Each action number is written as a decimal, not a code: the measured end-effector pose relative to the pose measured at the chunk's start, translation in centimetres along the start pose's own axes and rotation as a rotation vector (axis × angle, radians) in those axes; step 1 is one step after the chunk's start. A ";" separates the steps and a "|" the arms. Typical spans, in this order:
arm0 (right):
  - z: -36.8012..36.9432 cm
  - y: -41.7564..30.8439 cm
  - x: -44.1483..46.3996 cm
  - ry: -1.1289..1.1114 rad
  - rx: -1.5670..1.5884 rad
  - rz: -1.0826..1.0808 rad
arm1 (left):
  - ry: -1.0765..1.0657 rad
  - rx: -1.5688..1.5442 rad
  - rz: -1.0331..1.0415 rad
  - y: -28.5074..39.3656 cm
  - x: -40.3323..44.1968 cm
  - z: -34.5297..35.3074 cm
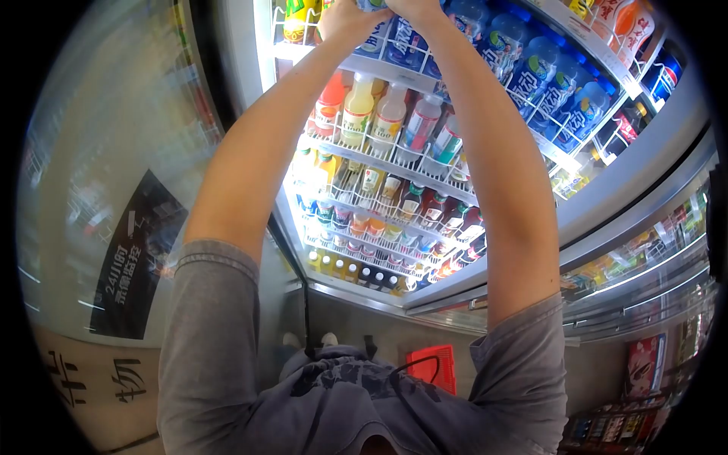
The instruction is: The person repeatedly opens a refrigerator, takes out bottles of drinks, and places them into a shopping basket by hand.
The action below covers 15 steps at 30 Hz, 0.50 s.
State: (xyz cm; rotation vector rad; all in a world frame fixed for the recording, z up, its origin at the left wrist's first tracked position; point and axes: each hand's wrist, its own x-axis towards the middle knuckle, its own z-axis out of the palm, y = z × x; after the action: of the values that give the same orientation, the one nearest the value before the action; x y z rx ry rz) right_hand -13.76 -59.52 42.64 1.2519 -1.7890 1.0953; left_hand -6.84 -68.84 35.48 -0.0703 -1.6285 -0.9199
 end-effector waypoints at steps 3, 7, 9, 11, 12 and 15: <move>-0.2 0.0 -0.1 0.131 0.011 -0.040 | 0.013 0.609 -0.314 2.0 -0.8 -1.0; -1.3 -0.7 -0.6 0.027 0.045 -0.002 | 0.012 0.557 -0.267 1.3 -0.9 -1.0; -1.2 -0.7 -0.8 0.049 0.035 -0.033 | 0.028 0.646 -0.190 1.0 -0.8 -1.0; -1.7 -1.3 -1.0 0.043 -0.017 -0.055 | 0.045 0.517 -0.102 1.1 -0.9 -0.3; -1.7 -1.4 -0.9 0.038 -0.019 -0.050 | 0.065 0.389 -0.015 1.1 -1.1 0.0; -1.2 -1.2 -0.8 -0.010 -0.080 -0.059 | 0.057 0.121 0.087 -1.3 -0.4 0.8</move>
State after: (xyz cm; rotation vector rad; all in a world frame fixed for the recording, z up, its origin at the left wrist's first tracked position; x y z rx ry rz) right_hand -12.28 -58.37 42.73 1.2566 -1.7740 0.9770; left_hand -8.01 -69.12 34.50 -0.0309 -1.6119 -0.7495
